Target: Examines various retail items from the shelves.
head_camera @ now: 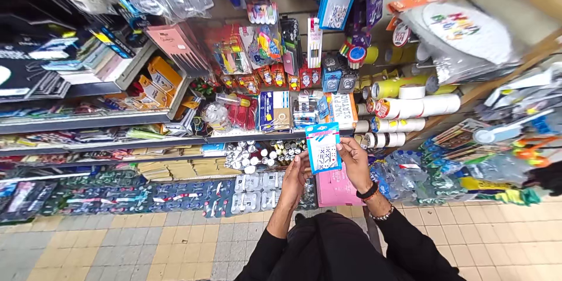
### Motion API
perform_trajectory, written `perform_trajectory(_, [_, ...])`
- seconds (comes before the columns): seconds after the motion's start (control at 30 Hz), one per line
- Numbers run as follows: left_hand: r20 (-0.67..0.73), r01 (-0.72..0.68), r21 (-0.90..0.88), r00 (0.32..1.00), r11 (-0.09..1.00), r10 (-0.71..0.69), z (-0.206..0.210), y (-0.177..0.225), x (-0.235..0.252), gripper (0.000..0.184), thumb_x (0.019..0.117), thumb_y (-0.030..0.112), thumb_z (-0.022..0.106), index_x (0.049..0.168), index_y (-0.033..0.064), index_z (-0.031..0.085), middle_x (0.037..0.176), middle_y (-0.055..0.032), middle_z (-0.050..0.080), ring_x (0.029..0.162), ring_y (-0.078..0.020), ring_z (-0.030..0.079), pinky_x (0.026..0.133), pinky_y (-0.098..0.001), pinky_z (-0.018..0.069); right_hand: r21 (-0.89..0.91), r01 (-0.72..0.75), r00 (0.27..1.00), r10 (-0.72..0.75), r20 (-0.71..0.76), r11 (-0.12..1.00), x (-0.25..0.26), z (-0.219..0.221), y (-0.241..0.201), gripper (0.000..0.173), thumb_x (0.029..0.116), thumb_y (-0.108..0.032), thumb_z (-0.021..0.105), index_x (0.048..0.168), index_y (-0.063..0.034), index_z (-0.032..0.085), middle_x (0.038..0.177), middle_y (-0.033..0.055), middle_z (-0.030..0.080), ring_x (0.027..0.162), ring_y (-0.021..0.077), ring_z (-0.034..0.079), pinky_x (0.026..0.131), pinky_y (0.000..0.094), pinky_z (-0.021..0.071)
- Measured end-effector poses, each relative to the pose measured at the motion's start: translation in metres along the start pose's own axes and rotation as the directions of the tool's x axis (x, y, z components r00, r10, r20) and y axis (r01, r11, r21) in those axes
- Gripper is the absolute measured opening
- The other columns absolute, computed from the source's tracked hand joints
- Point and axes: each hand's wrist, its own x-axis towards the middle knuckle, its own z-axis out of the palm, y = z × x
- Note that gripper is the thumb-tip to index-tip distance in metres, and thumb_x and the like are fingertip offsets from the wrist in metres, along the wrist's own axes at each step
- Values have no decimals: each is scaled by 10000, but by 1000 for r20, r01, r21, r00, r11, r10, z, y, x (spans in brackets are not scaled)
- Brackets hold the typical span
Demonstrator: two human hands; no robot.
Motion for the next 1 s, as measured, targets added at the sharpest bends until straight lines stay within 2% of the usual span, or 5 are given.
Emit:
perform_trajectory(0.17, [-18, 35, 8, 999, 999, -35, -17, -6, -12, 610, 1118, 374, 158, 1427, -28, 497, 1336, -233, 613, 1190, -327, 634, 953, -461, 557, -157, 134, 988, -145, -58, 978, 106, -17, -47, 251, 1081, -185, 508, 1283, -69, 602, 1063, 59, 722, 915, 158, 709, 800, 353, 611])
perform_trajectory(0.27, [-56, 50, -6, 997, 999, -50, -27, -11, -26, 620, 1120, 379, 153, 1415, -34, 508, 1337, -244, 609, 1203, -333, 625, 963, -467, 550, -155, 196, 970, -214, -114, 968, 186, -22, -52, 246, 1066, -133, 522, 1246, 9, 611, 1038, 100, 735, 934, 175, 721, 849, 369, 611])
perform_trajectory(0.5, [-223, 59, -68, 972, 996, -73, -61, -22, -62, 627, 1116, 399, 175, 1396, -35, 531, 1318, -249, 619, 1176, -336, 640, 956, -470, 557, -303, 83, 952, -165, -259, 949, 314, -29, -33, 228, 1039, -138, 532, 1189, -16, 654, 1007, 75, 732, 903, 120, 698, 833, 330, 575])
perform_trajectory(0.7, [-353, 64, -109, 930, 992, -99, -82, -33, -82, 655, 1115, 418, 143, 1387, -29, 538, 1305, -256, 625, 1133, -344, 659, 920, -457, 571, -381, 149, 928, -263, -266, 912, 359, -34, -51, 218, 1027, -122, 532, 1166, -13, 661, 1011, 66, 709, 939, 92, 673, 870, 290, 548])
perform_trajectory(1.0, [-348, 88, -131, 929, 987, -129, -84, -41, -74, 645, 1117, 412, 160, 1370, -31, 555, 1276, -256, 638, 1119, -339, 665, 922, -466, 570, -285, 210, 907, -295, -301, 935, 356, -36, -60, 186, 1011, -86, 540, 1124, -4, 662, 974, 65, 700, 920, 122, 680, 844, 319, 573])
